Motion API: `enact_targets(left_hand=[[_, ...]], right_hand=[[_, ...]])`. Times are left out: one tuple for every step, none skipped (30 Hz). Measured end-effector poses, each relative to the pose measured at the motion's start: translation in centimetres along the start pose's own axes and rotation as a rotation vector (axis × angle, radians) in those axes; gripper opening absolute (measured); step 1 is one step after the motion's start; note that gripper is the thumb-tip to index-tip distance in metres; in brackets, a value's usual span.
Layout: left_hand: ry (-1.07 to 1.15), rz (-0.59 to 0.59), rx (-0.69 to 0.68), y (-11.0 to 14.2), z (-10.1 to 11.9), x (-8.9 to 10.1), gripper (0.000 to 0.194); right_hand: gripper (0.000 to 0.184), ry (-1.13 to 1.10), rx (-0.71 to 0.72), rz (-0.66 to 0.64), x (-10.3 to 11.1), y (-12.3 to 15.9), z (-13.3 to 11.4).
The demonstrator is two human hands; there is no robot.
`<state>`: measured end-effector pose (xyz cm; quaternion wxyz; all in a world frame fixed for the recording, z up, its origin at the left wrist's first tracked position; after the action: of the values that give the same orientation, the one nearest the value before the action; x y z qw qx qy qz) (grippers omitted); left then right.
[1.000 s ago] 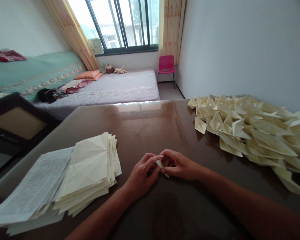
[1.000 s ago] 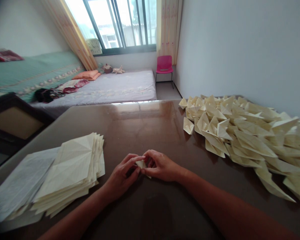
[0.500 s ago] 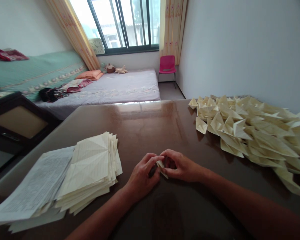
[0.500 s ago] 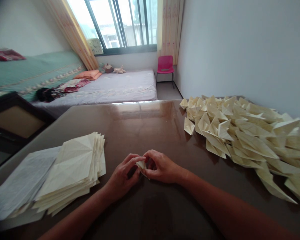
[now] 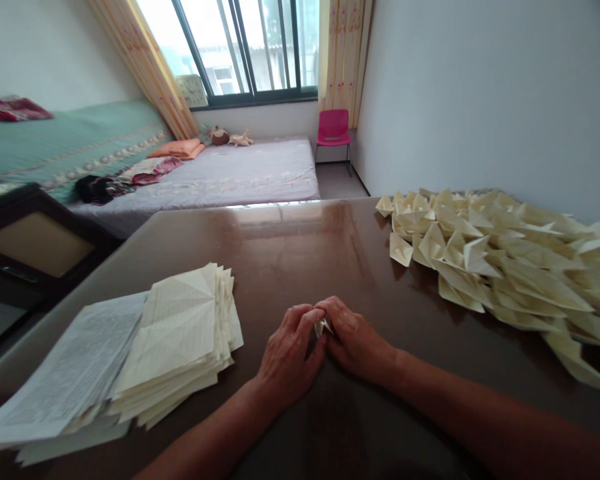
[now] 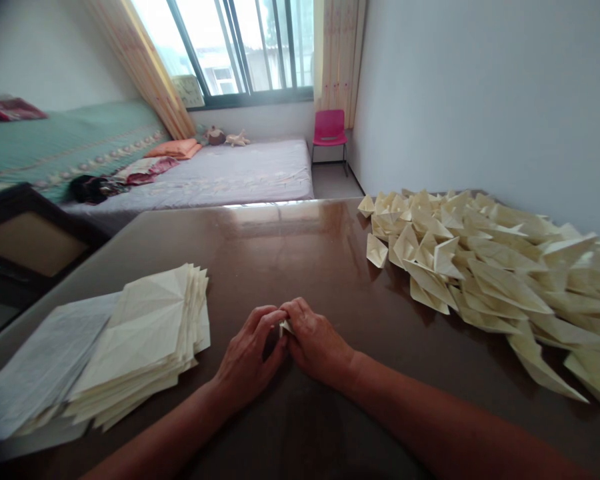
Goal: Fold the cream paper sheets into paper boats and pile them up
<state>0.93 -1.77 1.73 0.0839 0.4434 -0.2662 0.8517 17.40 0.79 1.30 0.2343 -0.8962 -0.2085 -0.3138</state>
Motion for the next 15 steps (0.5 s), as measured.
enact_targets(left_hand=[[-0.001,-0.005,0.013,0.03,-0.1,-0.07,0.04],[-0.001,-0.017,0.027,0.06,-0.21,-0.15,0.042],[0.001,-0.035,0.04,0.07,-0.3,-0.22,0.045],[0.003,-0.056,0.05,0.07,-0.38,-0.28,0.047],[0.008,-0.075,0.06,0.05,-0.46,-0.33,0.048],[0.014,-0.089,0.068,0.01,-0.53,-0.38,0.048],[0.024,-0.101,0.073,-0.05,-0.59,-0.42,0.046],[0.035,-0.108,0.074,-0.12,-0.65,-0.46,0.044],[0.05,-0.113,0.072,-0.19,-0.7,-0.49,0.041],[0.065,-0.115,0.067,-0.26,-0.74,-0.52,0.038],[0.081,-0.117,0.058,-0.31,-0.77,-0.54,0.037],[0.095,-0.118,0.048,-0.35,-0.79,-0.55,0.036],[0.106,-0.117,0.04,-0.36,-0.82,-0.56,0.037],[0.113,-0.117,0.033,-0.36,-0.84,-0.55,0.037],[0.116,-0.116,0.029,-0.34,-0.87,-0.52,0.038]], right_hand=[[0.039,-0.005,0.0,0.001,0.0,-0.01,-0.04],[0.04,-0.009,-0.002,0.002,0.01,-0.03,-0.07],[0.041,-0.011,-0.003,0.002,0.02,-0.05,-0.11],[0.043,-0.013,-0.004,0.003,0.04,-0.08,-0.14],[0.045,-0.014,-0.003,0.004,0.05,-0.12,-0.16],[0.047,-0.013,-0.003,0.004,0.06,-0.15,-0.18],[0.047,-0.011,-0.004,0.003,0.06,-0.19,-0.18],[0.047,-0.005,-0.007,0.001,0.04,-0.21,-0.19],[0.046,0.002,-0.01,-0.004,0.02,-0.23,-0.2],[0.045,0.012,-0.014,-0.01,-0.02,-0.23,-0.21],[0.043,0.022,-0.017,-0.016,-0.07,-0.22,-0.21],[0.042,0.032,-0.018,-0.021,-0.11,-0.2,-0.21],[0.041,0.038,-0.015,-0.026,-0.16,-0.17,-0.2],[0.041,0.042,-0.011,-0.029,-0.19,-0.14,-0.17],[0.041,0.044,-0.006,-0.032,-0.21,-0.12,-0.12]])
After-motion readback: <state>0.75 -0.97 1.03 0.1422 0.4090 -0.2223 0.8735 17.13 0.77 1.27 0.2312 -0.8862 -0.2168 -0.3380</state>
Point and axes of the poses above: each hand's wrist, its own y-axis away from the middle knuckle, its own x-axis out of the back of the hand, z = x × y, the point moved 1 cm from there along -y, towards the middle knuckle, and after that the axes turned 2 degrees about z, right-handed, at the moved point
